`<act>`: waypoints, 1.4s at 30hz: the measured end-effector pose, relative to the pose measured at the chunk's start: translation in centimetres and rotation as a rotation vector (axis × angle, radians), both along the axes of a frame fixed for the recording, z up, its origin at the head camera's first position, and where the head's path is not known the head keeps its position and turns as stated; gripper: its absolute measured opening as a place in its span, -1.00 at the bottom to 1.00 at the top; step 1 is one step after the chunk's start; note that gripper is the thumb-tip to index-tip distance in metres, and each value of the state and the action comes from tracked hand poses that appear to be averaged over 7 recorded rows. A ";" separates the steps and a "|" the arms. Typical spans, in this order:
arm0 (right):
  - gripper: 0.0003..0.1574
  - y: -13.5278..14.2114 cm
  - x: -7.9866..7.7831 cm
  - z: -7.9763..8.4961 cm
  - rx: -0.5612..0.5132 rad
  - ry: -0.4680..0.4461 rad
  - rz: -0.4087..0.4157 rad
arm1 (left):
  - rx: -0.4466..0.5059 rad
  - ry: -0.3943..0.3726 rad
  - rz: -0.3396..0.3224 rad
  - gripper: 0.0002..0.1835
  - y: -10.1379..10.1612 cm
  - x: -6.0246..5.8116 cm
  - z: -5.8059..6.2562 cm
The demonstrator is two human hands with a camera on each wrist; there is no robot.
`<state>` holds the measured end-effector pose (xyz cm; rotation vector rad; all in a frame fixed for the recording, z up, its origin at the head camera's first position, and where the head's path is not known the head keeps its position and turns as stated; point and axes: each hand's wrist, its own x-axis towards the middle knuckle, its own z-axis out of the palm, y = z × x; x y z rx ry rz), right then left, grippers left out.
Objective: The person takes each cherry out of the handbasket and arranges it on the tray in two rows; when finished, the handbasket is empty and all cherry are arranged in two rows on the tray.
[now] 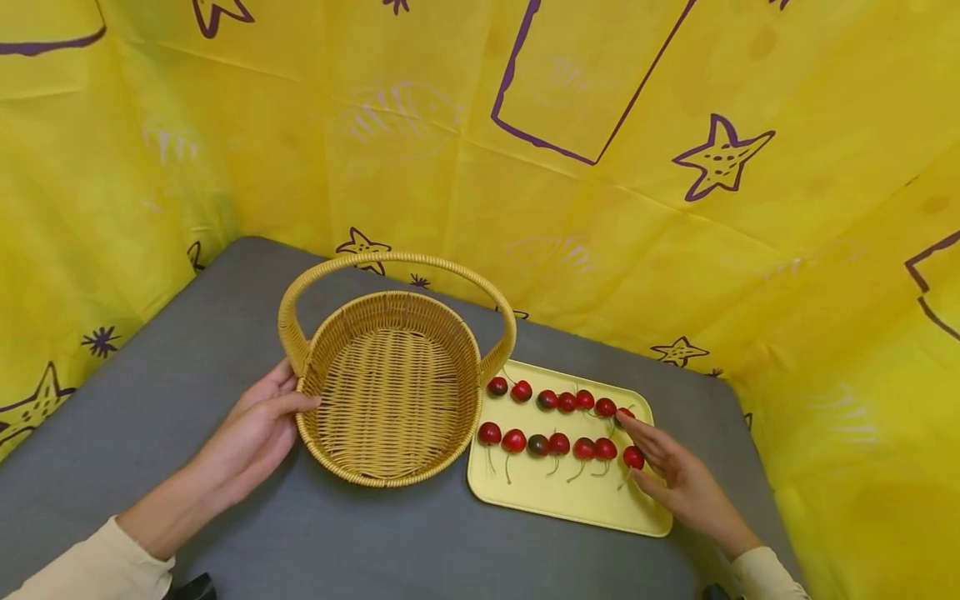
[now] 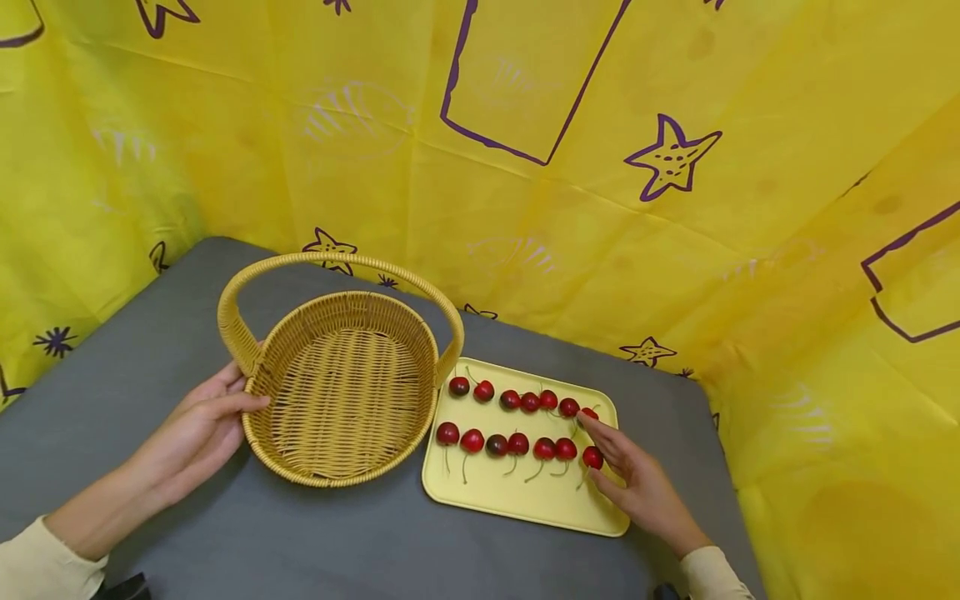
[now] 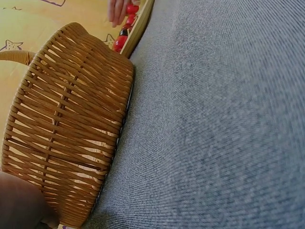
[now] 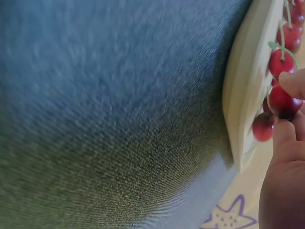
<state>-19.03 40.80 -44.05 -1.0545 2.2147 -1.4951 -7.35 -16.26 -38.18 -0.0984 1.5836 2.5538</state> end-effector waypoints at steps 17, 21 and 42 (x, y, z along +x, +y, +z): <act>0.12 0.1 0.9 -1.0 0.184 0.063 -0.083 | 0.000 -0.028 -0.031 -0.03 -0.2 0.3 0.2; 0.14 0.2 1.1 -0.6 0.221 0.069 -0.105 | 0.006 -0.026 -0.037 -0.03 0.0 0.2 0.3; 0.04 -4.2 4.9 7.6 0.180 0.419 -0.023 | -0.032 0.301 0.128 -0.16 -0.5 1.5 3.6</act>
